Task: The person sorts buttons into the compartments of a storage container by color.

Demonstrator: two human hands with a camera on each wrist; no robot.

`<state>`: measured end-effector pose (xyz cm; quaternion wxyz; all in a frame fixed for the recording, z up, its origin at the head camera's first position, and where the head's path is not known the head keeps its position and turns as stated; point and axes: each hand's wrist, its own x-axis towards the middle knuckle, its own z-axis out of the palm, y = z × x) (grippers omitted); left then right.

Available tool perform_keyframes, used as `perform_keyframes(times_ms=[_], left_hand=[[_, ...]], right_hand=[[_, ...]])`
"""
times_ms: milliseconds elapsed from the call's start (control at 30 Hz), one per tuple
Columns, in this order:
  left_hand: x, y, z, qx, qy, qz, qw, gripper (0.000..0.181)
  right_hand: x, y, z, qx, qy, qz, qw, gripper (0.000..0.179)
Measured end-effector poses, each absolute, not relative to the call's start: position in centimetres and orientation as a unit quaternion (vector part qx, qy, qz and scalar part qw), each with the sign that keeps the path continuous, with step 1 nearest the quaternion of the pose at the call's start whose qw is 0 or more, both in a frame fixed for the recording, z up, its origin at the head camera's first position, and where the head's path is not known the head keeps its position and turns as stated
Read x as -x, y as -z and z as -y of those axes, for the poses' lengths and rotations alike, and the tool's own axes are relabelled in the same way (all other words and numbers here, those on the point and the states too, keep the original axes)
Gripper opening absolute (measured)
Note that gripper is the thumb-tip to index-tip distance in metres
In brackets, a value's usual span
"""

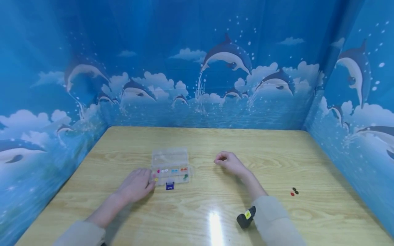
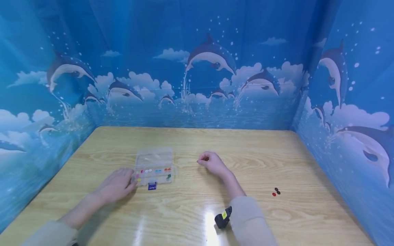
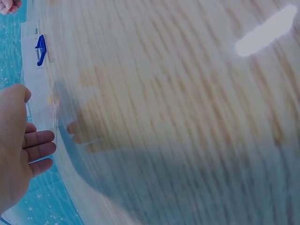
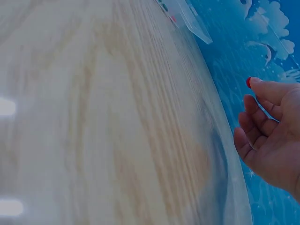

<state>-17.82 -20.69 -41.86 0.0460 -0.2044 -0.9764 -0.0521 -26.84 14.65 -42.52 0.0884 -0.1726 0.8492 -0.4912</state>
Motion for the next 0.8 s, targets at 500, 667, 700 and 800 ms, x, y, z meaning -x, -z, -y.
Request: perform_keyframes(times_ms=[500,667,700,800], left_hand=[[17.6,41.8,20.6,0.208,0.052,0.975,0.057,0.020],[17.6,41.8,20.6,0.209,0.048,0.975,0.060,0.020],[17.6,41.8,20.7,0.208,0.049,0.975,0.059,0.020],[17.6,41.9,20.7,0.204,0.052,0.976,0.053,0.020]], right_hand=[[26.3,42.5,-11.0,0.212,0.494,-0.837,0.104,0.007],[26.2,42.3,-9.7,0.229,0.503,-0.825,0.120,0.009],[26.1,42.3,-9.5,0.231,0.504,-0.823,0.124,0.009],[26.0,42.2,-8.6,0.233,0.506,-0.820,0.136,0.008]])
